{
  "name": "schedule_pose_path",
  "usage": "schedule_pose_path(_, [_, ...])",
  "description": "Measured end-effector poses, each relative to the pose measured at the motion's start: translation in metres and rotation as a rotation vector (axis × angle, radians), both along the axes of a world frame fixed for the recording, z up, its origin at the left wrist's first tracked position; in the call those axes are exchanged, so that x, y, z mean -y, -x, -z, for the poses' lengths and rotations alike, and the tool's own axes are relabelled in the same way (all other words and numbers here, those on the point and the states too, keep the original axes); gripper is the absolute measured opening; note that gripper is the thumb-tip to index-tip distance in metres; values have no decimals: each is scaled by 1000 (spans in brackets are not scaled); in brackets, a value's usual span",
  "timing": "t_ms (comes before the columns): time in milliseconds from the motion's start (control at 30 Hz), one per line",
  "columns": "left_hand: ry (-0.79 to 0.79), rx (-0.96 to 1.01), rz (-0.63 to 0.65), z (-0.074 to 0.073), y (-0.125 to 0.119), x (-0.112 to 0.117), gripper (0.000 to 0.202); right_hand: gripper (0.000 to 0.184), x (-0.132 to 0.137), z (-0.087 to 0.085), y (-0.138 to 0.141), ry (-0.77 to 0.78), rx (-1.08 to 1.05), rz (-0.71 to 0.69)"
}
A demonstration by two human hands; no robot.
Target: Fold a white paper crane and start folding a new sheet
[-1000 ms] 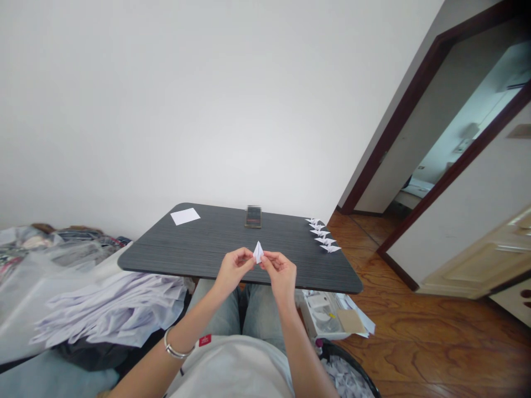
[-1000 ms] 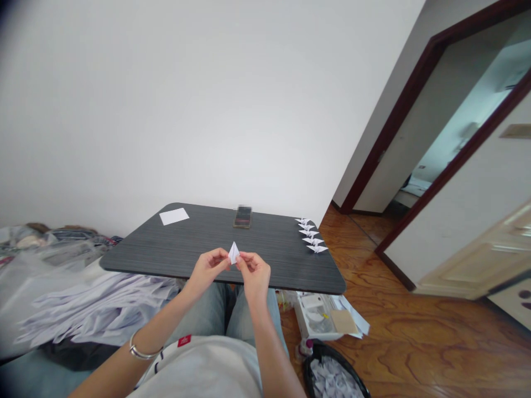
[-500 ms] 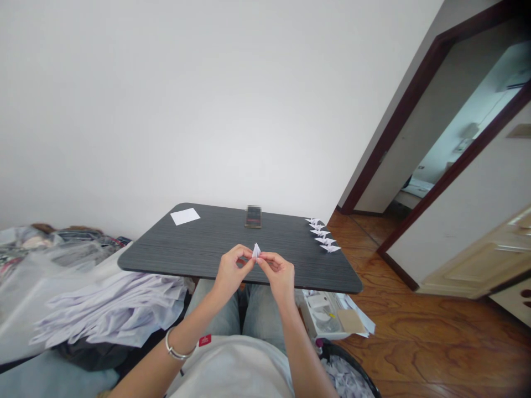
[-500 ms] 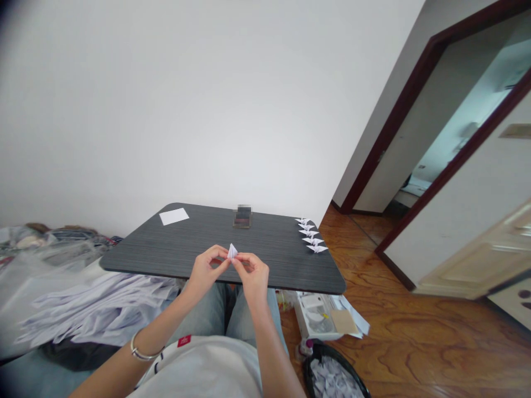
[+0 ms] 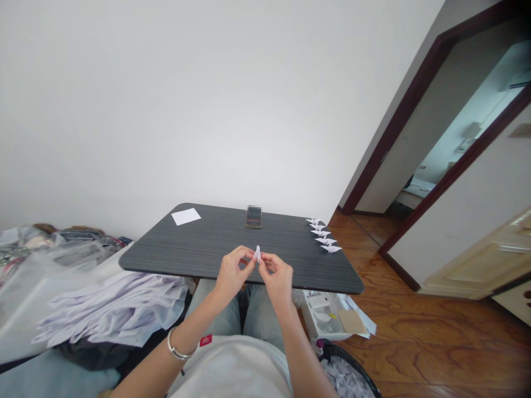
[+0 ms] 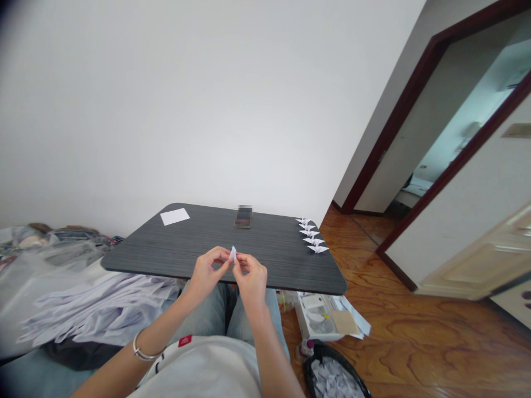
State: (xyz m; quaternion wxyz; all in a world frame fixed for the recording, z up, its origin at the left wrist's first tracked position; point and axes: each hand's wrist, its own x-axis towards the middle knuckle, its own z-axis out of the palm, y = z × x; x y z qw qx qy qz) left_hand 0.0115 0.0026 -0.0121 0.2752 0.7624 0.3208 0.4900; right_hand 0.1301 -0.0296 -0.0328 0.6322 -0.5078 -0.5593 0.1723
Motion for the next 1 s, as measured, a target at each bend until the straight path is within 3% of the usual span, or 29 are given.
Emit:
schedule_pose_path(300, [-32,-20,11,1,1,-1,7,15,0,0,-1,-36,-88,-80])
schedule_pose_path(533, [-178,7,32,-3,5,0,6,8,1,0,-1,-144,-144,-113])
schedule_pose_path(733, [-280,32,66,-4,9,1,4,7,5,-3,-2,-235,-117,-110])
schedule_pose_path(1000, [-280,62,161,-9,13,1,5,13,12,-6,-6,-291,-39,-120])
